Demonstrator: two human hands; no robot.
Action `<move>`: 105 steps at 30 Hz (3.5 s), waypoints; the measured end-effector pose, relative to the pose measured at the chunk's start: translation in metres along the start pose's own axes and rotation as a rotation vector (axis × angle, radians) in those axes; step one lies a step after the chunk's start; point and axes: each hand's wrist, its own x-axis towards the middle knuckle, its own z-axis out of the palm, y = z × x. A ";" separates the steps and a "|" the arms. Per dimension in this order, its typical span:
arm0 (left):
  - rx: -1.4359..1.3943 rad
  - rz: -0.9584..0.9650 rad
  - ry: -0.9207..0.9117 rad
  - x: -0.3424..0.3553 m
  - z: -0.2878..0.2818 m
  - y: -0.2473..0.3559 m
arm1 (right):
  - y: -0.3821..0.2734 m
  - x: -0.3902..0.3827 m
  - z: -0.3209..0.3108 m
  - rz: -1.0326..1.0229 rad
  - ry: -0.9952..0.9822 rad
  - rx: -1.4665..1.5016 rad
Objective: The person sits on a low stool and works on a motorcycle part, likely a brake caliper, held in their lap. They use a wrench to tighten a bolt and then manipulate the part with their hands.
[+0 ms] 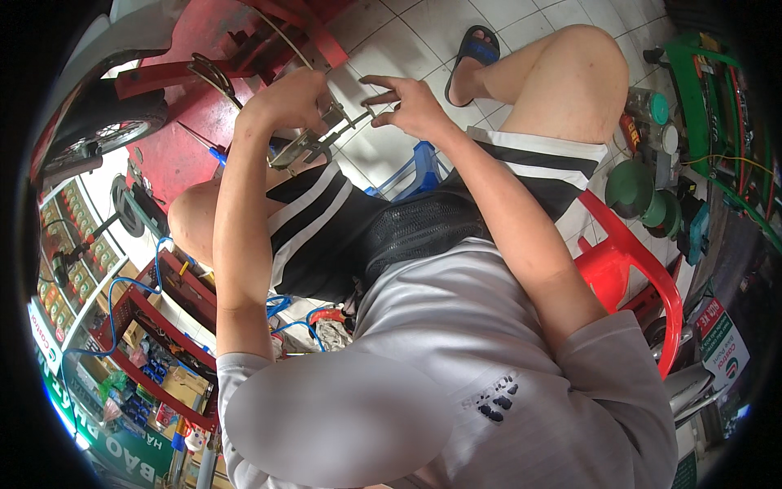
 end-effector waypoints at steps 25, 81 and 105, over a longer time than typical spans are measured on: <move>-0.001 0.012 0.018 0.000 0.001 -0.001 | 0.017 0.008 -0.008 0.126 0.083 -0.092; 0.021 0.031 0.060 0.001 0.006 -0.006 | 0.000 -0.002 -0.003 0.241 -0.121 0.354; 0.029 -0.023 0.028 0.006 0.007 -0.008 | 0.003 0.002 -0.007 0.226 -0.353 0.265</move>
